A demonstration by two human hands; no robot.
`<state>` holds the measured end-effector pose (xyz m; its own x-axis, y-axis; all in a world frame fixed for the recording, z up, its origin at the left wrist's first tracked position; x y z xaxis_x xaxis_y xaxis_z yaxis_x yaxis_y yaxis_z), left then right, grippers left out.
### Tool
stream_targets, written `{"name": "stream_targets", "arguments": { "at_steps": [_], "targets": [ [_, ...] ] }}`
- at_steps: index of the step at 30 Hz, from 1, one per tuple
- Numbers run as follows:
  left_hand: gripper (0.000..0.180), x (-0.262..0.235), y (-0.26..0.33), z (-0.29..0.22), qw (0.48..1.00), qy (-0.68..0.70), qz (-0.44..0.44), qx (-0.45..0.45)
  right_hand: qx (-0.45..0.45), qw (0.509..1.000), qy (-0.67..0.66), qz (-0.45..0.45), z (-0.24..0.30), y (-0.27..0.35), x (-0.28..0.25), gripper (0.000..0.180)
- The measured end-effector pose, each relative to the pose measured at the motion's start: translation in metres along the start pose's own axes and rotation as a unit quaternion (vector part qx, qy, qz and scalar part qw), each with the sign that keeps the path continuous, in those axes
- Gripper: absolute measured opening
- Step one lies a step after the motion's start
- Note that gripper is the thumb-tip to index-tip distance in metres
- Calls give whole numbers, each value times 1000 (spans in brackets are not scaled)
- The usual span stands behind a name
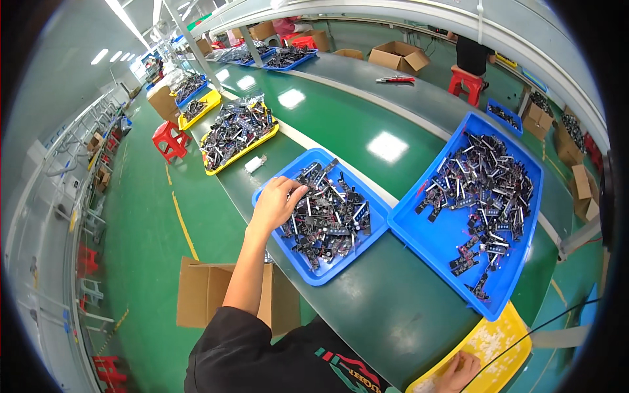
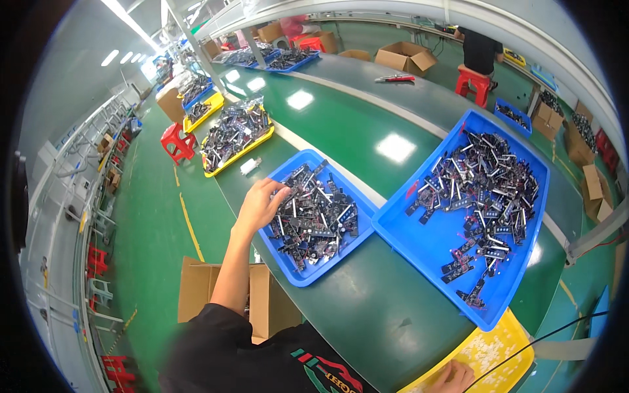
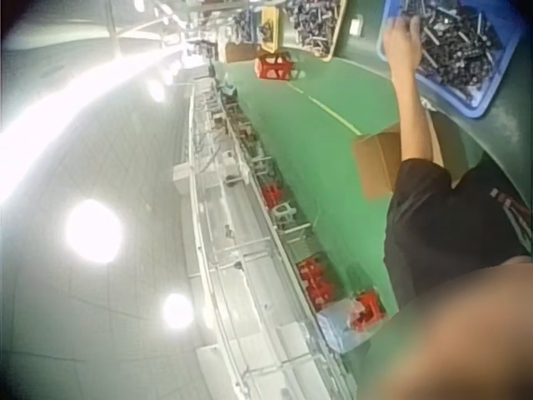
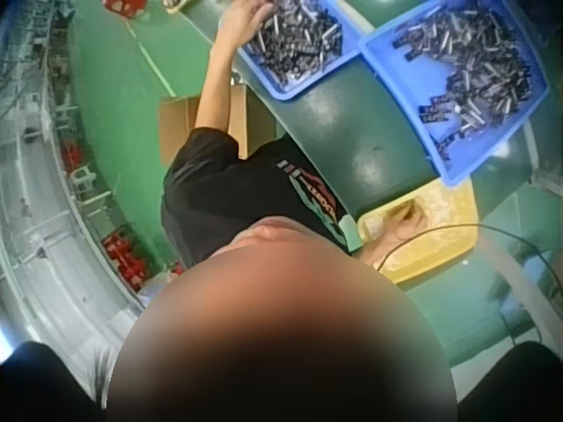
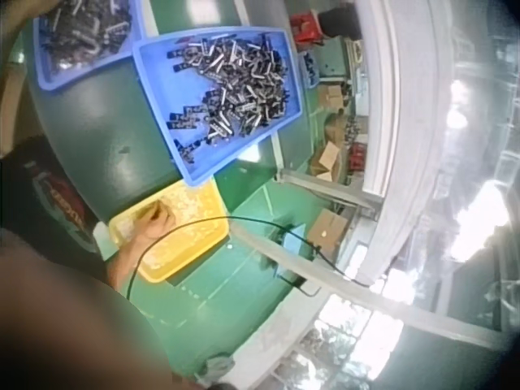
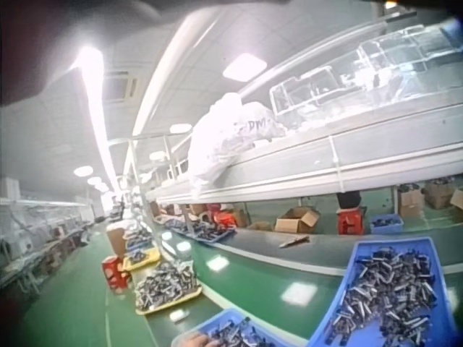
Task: The person assembles small electronic components by hand. They pick up circuit boards from a blue bin and attach small white cylindrical parts from a yellow bin, inserting them into the boards and placing the finished units back into the bin.
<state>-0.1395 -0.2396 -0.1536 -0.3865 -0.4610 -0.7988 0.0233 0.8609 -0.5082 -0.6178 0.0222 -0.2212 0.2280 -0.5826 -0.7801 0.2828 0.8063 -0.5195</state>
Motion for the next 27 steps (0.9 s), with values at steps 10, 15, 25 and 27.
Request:
{"name": "stream_targets", "arguments": {
  "at_steps": [10, 15, 25, 27],
  "targets": [
    [12, 22, -48, -131, 977, 108, -44, 176, 201, 970, -134, -18, -34, 30, 13, 8],
    [14, 100, -52, -220, 928, 189, 121, 296, 210, 969, -128, -25, -20, 15, 6, 12],
    [35, 199, -45, -319, 845, 229, 360, 322, 208, 968, -121, -68, -17, 18, -4, 12],
    [34, 214, -48, -323, 833, 223, 379, 336, 195, 970, -127, -69, -13, 14, -4, 13]
  ]
}}
Point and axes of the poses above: each hand's wrist, its own y-axis away from the middle knuckle, its own x-axis out of the palm, z = x × y, the point moved 2 cm from there along -y, towards the middle knuckle, and after that the axes turned 4 degrees about -z, right-handed, at the moved point
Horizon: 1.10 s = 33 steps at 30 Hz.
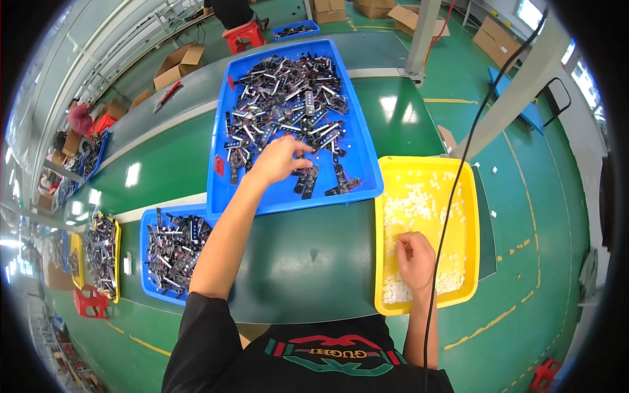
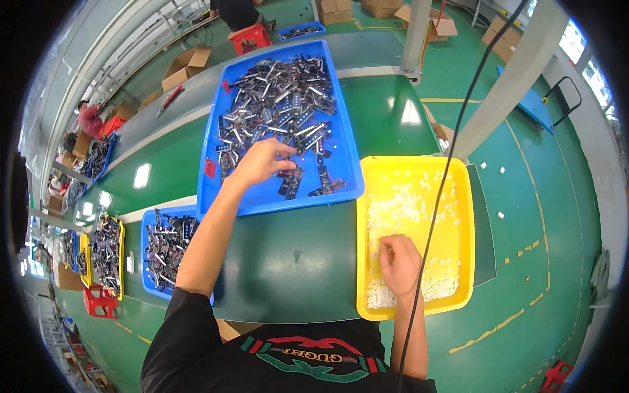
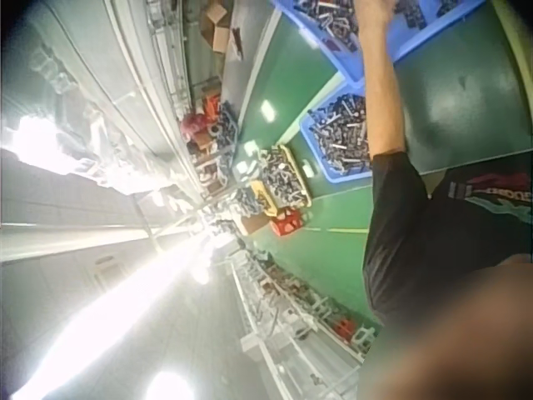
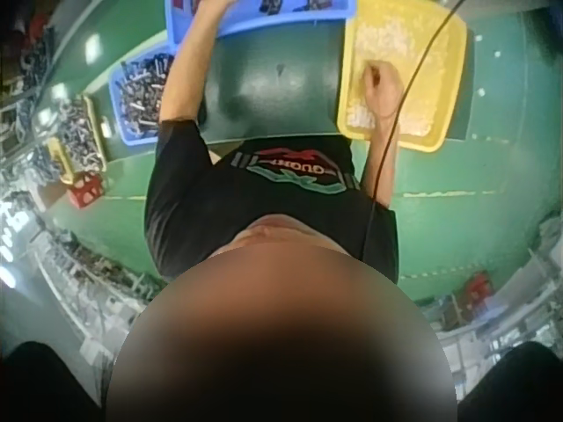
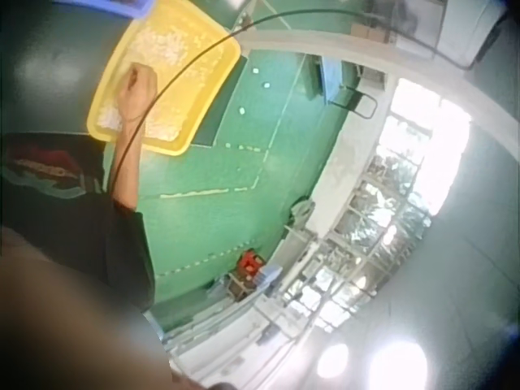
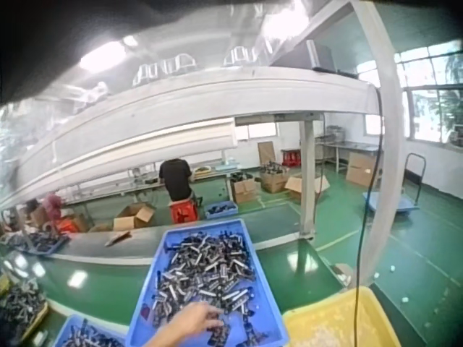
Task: The person assembles small electronic components by hand. They pick up circuit boards from a blue bin and attach small white cylindrical parts from a yellow bin, inserting them into the boards and placing the finished units back into the bin.
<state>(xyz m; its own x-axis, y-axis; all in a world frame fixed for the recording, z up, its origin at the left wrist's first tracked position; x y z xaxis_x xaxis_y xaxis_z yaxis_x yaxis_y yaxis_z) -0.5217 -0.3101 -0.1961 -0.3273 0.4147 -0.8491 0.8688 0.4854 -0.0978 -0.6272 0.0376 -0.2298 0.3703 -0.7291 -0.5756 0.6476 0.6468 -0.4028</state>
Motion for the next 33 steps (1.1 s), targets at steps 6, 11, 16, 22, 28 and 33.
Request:
{"name": "stream_targets", "arguments": {
  "at_steps": [6, 11, 16, 22, 28, 33],
  "targets": [
    [20, -8, -3, 8, 997, 40, -7, 59, -5, 1000, -15, -8, -1, 1, 0, 14],
    [19, -42, 32, -8, 972, 86, -199, 95, -15, 999, -7, -28, 5, -1, -6, 16],
    [16, -54, 70, -28, 921, 301, -246, -42, -41, 998, -26, -39, 32, -9, -9, 16],
    [14, -27, 98, -57, 840, 471, -230, -141, -19, 972, -236, 5, 80, -15, 10, 24],
    [46, -17, 124, -97, 749, 585, -256, -176, 141, 855, -492, 85, 105, -5, 54, 33],
    [54, -19, 143, -124, 748, 600, -268, -92, 236, 742, -620, 90, 120, -9, 54, 35]
  ]
}}
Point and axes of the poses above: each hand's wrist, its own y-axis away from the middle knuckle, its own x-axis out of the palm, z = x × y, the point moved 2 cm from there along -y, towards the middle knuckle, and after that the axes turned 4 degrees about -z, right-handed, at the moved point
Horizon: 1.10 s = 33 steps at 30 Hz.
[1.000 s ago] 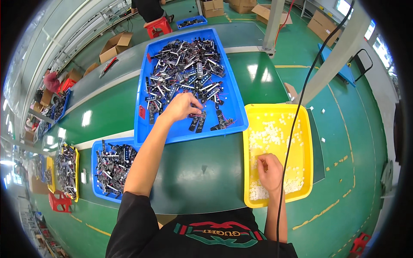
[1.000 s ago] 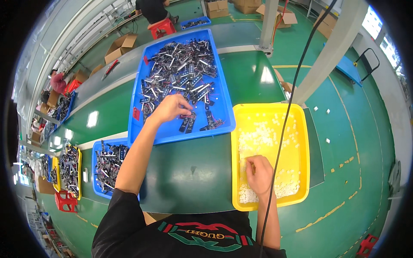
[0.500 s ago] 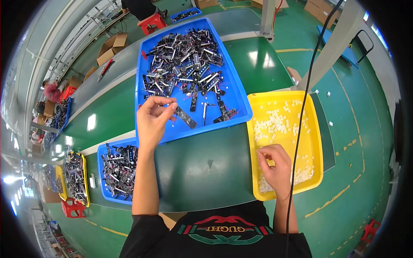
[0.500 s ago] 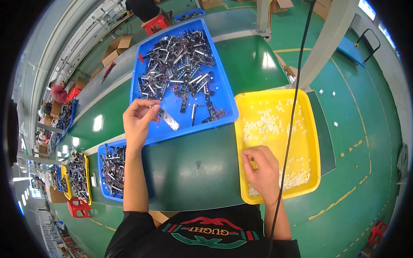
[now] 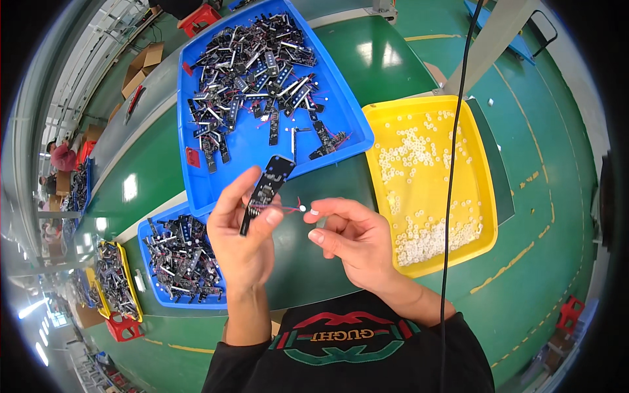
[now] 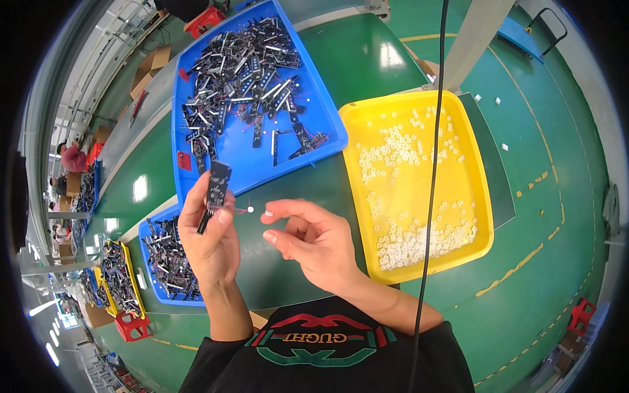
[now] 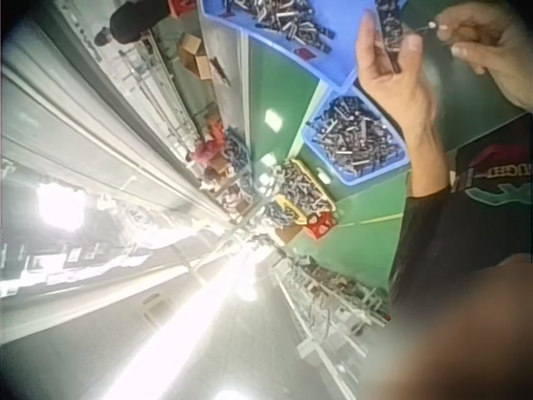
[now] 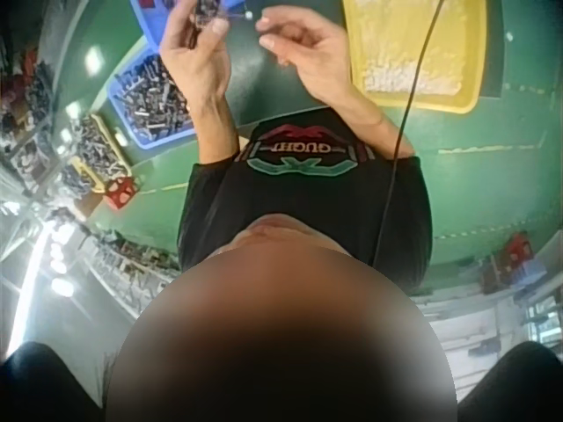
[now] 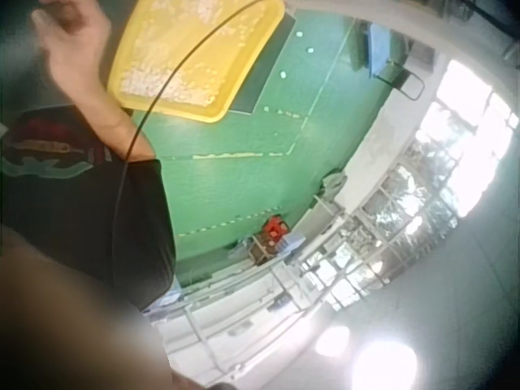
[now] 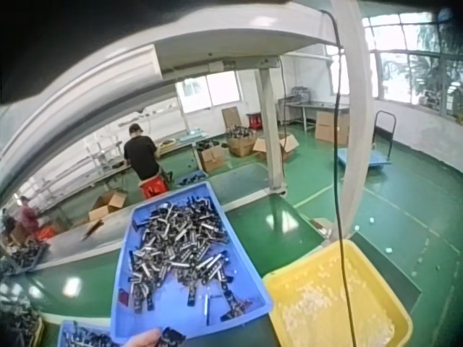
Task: The person assembles small electronic components by hand. They pick up circuit boards from a blue bin and attach small white cylindrical parts from a yellow bin, inserting them into the boards and placing the finished units back into the bin.
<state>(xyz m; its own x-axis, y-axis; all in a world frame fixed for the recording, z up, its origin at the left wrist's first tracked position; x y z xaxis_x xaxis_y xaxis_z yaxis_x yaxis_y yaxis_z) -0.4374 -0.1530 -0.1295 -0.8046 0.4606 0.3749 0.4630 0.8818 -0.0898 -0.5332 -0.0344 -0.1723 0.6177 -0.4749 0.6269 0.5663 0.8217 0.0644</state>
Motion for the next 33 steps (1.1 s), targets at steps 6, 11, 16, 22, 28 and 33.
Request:
{"name": "stream_targets", "arguments": {
  "at_steps": [6, 11, 16, 22, 28, 33],
  "targets": [
    [50, 1, 12, 0, 996, 15, 69, 52, 3, 998, -53, 23, 11, 0, 9, 34],
    [35, -1, 12, 4, 986, -6, 105, 133, 27, 996, -82, 34, 13, 6, 7, 29],
    [32, 0, 15, 4, 978, -42, 110, 173, 45, 997, -59, 10, 16, 8, 8, 24],
    [33, 0, 17, 2, 973, -60, 102, 199, 21, 997, -70, -6, 17, 9, 10, 20],
    [34, -1, 18, 1, 980, -24, 79, 183, -74, 997, -3, -16, 22, 10, 7, 17],
    [32, 8, 28, -3, 994, -17, 51, 95, -346, 888, 300, -37, 27, 11, 6, 29]
  ]
}}
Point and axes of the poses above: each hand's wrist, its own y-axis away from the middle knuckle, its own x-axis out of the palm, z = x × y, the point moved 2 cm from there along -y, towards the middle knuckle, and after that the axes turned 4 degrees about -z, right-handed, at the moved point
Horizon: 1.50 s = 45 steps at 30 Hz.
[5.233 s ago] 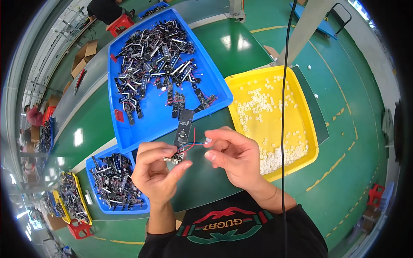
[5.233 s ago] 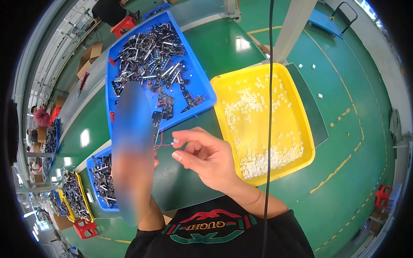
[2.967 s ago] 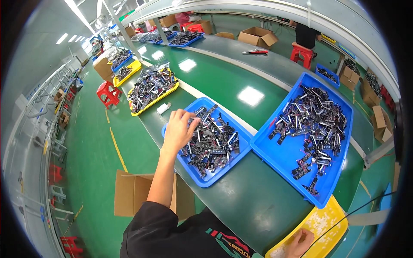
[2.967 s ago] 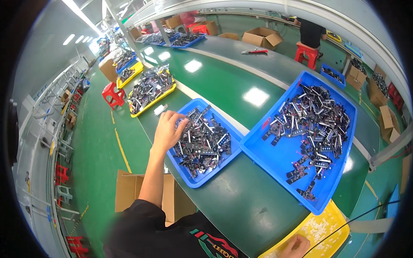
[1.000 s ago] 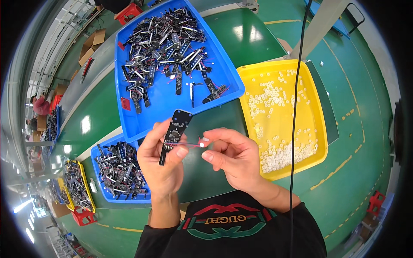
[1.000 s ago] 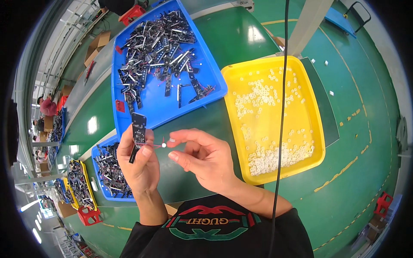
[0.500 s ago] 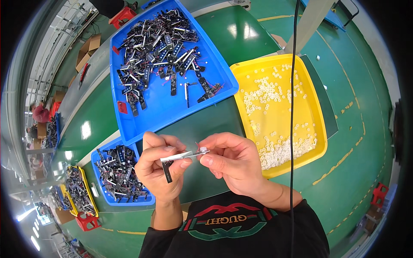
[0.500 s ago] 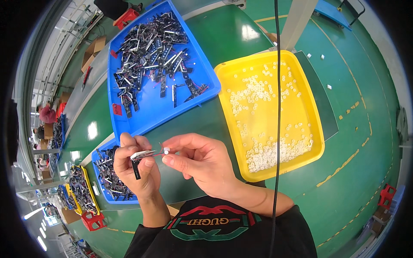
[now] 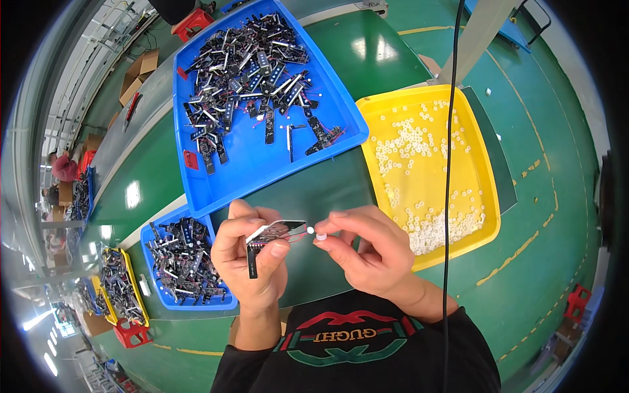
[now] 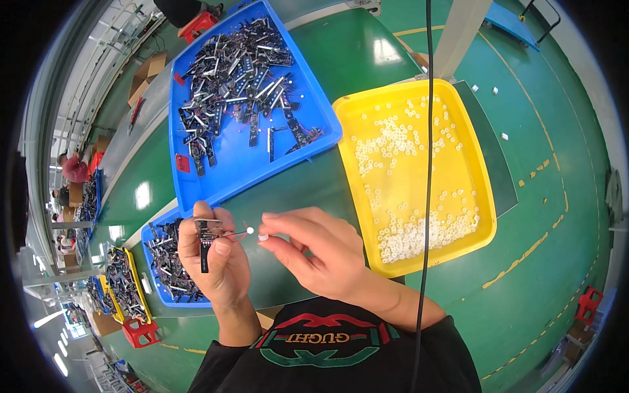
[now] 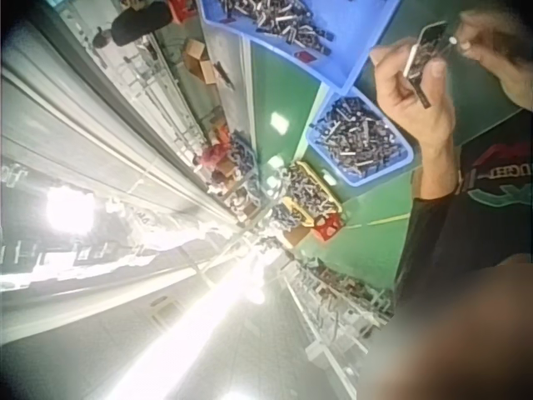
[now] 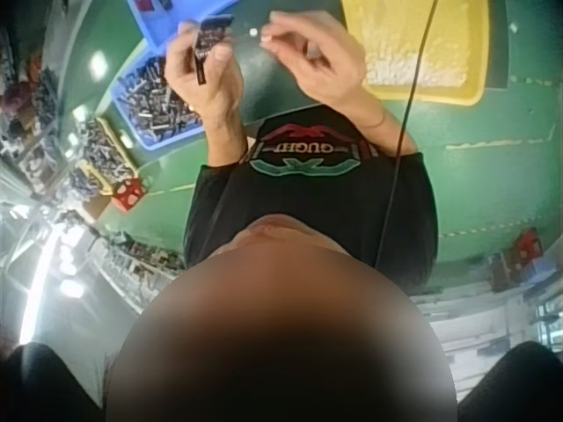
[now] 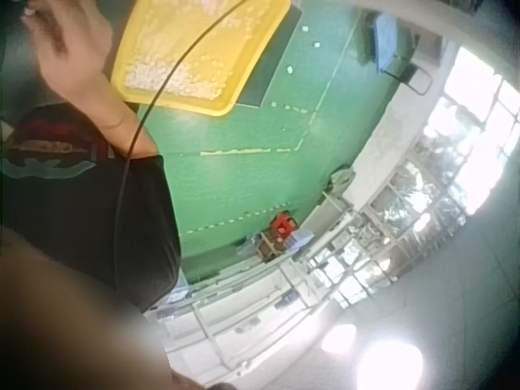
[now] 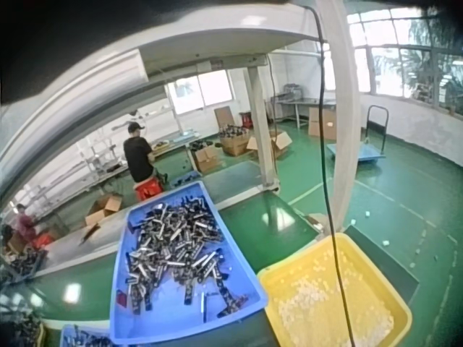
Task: The person assembles small electronic components by hand. They pick up circuit boards from a blue bin and attach small white cylindrical parts from a yellow bin, inserting them into the boards and placing the finished units back into the bin.
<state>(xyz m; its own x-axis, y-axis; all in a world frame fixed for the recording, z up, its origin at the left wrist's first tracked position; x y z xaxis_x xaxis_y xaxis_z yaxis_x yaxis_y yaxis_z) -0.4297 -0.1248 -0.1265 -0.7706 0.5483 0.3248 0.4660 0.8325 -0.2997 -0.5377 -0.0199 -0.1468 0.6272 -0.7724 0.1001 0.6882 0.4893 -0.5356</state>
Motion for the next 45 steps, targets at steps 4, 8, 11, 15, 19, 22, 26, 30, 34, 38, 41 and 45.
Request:
{"name": "stream_targets", "arguments": {
  "at_steps": [4, 8, 11, 15, 19, 22, 26, 30, 34, 38, 41, 45],
  "targets": [
    [31, -3, 2, 5, 998, 52, 17, -16, -150, 983, 106, -8, 2, -6, -1, 36],
    [31, -3, 1, 4, 998, 57, 23, -10, -38, 999, -12, 24, 0, -10, -5, 37],
    [30, -6, -2, 3, 998, 40, 48, 22, 237, 937, -251, 48, -1, -4, -4, 32],
    [29, -7, -5, -2, 993, -37, 77, 85, 376, 826, -411, 83, -6, 1, -6, 24],
    [27, -9, -5, -4, 990, -71, 85, 89, 445, 761, -468, 66, -7, 5, -6, 18],
    [25, -8, -4, -6, 989, -78, 92, 87, 467, 737, -487, 53, -8, 6, -4, 15],
    [23, -7, -3, -8, 988, -89, 102, 79, 480, 727, -487, 61, -10, 5, -4, 12],
    [22, -6, -3, -8, 986, -99, 108, 80, 489, 721, -488, 49, -11, 8, -2, 12],
    [20, -7, -3, -9, 985, -97, 121, 72, 501, 707, -496, 42, -11, 8, -3, 18],
    [20, -7, -1, -8, 981, -106, 151, 66, 487, 714, -502, 43, -11, 7, -3, 21],
    [20, -5, 0, -9, 979, -103, 166, 51, 471, 710, -520, 54, -14, 9, -3, 20],
    [20, 1, -1, -7, 982, -86, 166, 40, 473, 699, -533, 59, -16, 8, -6, 20]
  ]
}}
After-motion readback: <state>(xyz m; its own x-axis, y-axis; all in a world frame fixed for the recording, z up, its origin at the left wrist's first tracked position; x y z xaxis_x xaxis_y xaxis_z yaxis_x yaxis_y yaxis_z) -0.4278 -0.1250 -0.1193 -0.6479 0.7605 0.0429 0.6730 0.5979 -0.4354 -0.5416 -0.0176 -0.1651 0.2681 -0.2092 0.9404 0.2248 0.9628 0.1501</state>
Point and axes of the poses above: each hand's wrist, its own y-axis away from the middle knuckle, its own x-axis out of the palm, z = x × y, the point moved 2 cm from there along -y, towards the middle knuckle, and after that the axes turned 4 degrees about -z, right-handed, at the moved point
